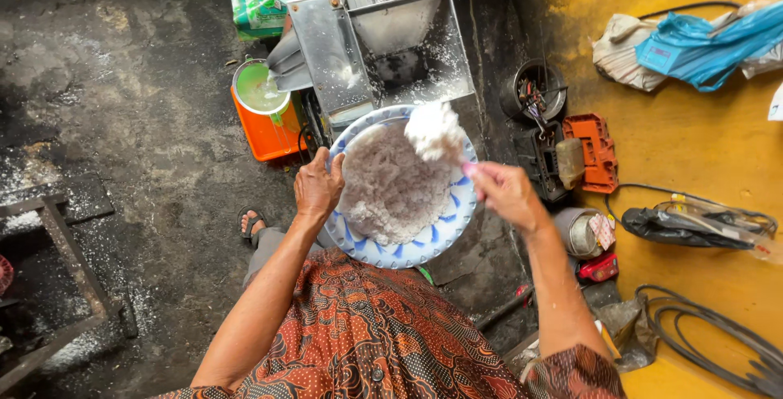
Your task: The person scoops a white powdery substance from a bowl into a grinding machine using a pink plastic scoop. They repeatedly transfer the material and use the scoop to push it into the machine's hopper, then scrape the remaining powder from the bowl into the machine.
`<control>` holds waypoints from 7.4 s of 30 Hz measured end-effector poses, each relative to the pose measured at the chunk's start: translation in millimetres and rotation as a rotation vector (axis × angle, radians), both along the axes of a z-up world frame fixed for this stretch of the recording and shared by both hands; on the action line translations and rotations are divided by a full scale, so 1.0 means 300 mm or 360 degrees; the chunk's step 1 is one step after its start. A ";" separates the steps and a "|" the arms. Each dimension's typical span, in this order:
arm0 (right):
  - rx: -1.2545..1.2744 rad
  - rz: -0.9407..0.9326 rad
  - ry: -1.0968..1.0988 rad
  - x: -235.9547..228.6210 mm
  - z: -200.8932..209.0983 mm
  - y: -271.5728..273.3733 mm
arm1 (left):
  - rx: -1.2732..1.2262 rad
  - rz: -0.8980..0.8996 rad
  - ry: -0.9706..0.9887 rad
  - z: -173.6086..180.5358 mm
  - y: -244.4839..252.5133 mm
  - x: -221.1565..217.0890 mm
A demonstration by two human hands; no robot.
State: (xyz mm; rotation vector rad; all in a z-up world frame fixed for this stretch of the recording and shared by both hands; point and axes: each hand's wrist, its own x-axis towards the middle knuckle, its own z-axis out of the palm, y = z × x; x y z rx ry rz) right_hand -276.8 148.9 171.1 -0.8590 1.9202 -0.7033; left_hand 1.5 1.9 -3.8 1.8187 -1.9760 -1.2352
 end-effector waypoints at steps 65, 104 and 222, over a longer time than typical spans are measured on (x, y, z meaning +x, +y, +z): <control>0.0151 -0.0002 -0.0160 -0.048 -0.078 0.032 | 0.0049 -0.0002 0.0072 0.034 -0.005 -0.008; 0.0674 -0.0162 0.0465 0.151 -0.754 0.505 | 0.0024 0.0008 0.0048 0.023 0.000 -0.023; 0.0036 -0.0062 -0.0046 0.009 -0.133 0.128 | 0.0030 -0.0115 0.0084 0.045 -0.039 -0.067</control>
